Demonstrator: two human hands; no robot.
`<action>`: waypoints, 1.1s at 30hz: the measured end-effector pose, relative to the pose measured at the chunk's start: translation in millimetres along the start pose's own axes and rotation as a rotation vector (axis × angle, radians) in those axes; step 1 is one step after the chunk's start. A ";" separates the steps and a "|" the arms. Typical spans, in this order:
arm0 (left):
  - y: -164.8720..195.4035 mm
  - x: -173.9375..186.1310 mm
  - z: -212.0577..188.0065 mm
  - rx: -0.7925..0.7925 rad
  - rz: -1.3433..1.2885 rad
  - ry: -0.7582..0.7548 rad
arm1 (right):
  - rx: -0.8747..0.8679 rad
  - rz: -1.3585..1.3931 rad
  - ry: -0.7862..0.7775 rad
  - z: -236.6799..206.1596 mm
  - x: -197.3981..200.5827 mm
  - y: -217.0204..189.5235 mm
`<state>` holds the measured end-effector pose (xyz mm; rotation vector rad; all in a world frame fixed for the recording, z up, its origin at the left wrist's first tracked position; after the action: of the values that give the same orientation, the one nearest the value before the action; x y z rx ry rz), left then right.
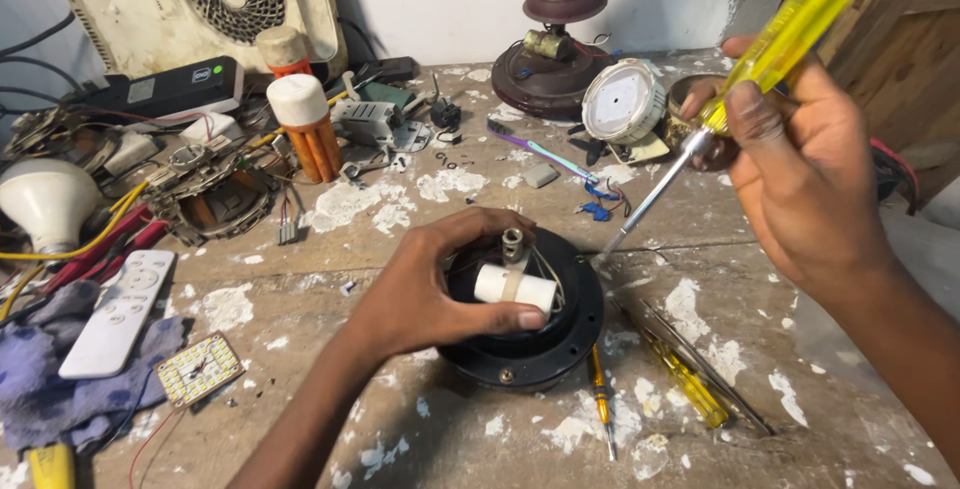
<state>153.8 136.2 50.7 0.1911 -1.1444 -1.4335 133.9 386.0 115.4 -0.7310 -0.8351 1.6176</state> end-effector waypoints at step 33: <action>-36.9 -16.1 27.4 -0.124 -0.201 -0.491 | -0.007 -0.372 0.114 1.3 -5.8 56.9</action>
<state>114.1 155.5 30.0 -0.1479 -1.4553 -1.7838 103.0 372.6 69.1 -0.6239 -0.8387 1.2306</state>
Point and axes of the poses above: each hand's wrist, its own z-axis towards the middle knuckle, its own x-axis out of the back of the hand, y = z × x, the point moved 9 cm from there along z, towards the middle knuckle, and after that the axes turned 7 degrees about -x, right-handed, at the moved point
